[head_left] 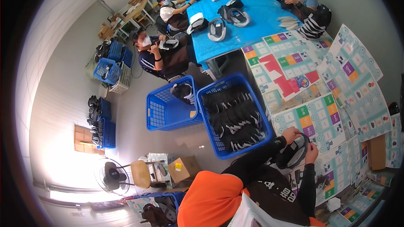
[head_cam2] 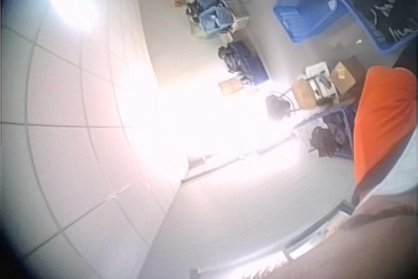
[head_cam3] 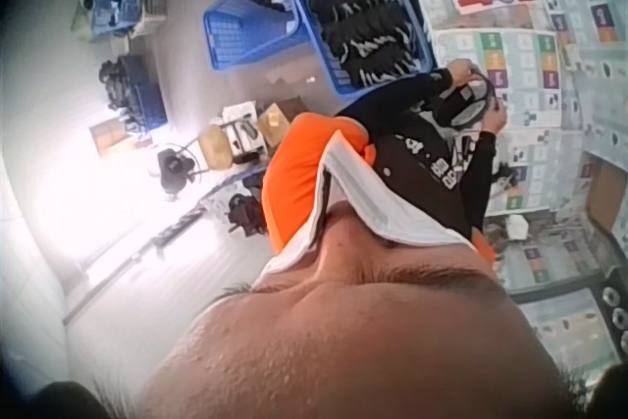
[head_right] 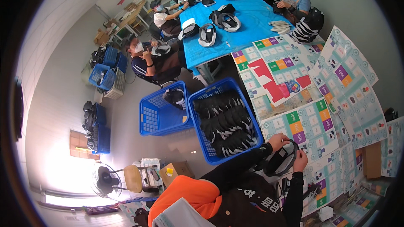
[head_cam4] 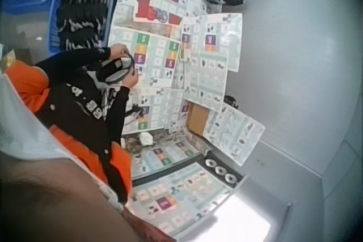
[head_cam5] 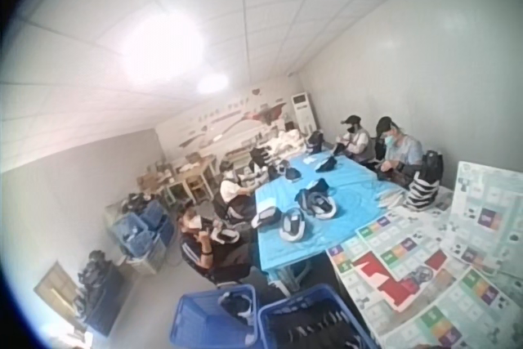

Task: The person handles shoe upper components, using an air tool to apply pressure or adhesive at the seams, then places them into a blue basket and picks up new ones.

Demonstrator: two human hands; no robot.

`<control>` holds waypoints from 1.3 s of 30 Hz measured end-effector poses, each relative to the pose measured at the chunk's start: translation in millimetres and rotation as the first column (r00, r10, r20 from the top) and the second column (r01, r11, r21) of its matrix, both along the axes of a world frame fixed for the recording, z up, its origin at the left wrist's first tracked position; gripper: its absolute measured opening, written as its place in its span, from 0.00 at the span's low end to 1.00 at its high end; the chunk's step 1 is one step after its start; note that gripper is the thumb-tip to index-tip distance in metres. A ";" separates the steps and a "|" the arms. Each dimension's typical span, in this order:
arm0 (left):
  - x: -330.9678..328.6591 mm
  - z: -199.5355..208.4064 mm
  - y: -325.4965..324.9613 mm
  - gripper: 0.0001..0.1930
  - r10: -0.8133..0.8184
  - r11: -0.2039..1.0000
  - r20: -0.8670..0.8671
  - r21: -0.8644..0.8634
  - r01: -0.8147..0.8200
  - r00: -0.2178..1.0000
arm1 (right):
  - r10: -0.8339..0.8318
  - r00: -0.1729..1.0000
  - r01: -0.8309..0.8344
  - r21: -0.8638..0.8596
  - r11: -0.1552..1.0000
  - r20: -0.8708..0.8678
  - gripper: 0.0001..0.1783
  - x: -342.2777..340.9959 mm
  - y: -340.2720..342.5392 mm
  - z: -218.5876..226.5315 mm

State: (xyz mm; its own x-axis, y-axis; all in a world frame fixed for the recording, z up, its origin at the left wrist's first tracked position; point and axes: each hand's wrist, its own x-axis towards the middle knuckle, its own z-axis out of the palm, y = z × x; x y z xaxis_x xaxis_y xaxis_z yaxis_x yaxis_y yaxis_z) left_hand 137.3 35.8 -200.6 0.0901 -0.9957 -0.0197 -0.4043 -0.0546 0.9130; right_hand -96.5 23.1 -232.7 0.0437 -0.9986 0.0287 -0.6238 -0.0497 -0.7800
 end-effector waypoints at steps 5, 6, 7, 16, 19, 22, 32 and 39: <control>3.4 -2.2 5.0 0.11 0.007 0.998 0.122 -0.056 -0.001 0.992 | -0.057 0.980 0.039 0.099 0.994 0.191 0.12 2.3 -1.6 -2.4; -1.3 -1.2 3.6 0.11 0.014 0.997 0.140 -0.076 -0.003 0.990 | -0.068 0.979 0.047 0.111 0.993 0.190 0.12 -1.0 -2.8 -3.1; -2.4 -3.0 3.9 0.11 0.032 0.995 0.156 -0.096 -0.017 0.987 | -0.066 0.980 0.043 0.124 0.991 0.189 0.12 -1.2 -5.0 -3.6; 21.8 15.4 -41.1 0.16 -0.093 0.903 -0.320 0.371 0.215 0.943 | -0.021 0.697 -0.406 0.418 0.813 0.717 0.12 3.4 -37.5 79.0; 20.7 59.5 -48.7 0.22 -0.171 0.879 -0.575 0.278 0.388 0.800 | -0.129 0.558 -0.460 0.435 0.774 0.820 0.07 0.2 -35.0 118.4; 27.9 91.3 -62.4 0.22 -0.477 0.835 -0.087 0.266 0.481 0.875 | -0.042 0.623 -0.402 0.366 0.839 0.781 0.07 -7.7 -32.7 132.8; 24.3 174.4 -45.3 0.25 -0.403 0.897 -0.190 0.111 0.427 0.895 | 0.255 0.945 -0.311 -0.328 0.892 -0.203 0.31 35.4 -15.2 213.8; 83.3 204.1 1.0 0.41 -0.316 0.945 -0.111 -0.127 0.302 0.942 | -0.234 0.911 0.304 -0.168 0.938 0.340 0.19 -29.4 -23.2 126.5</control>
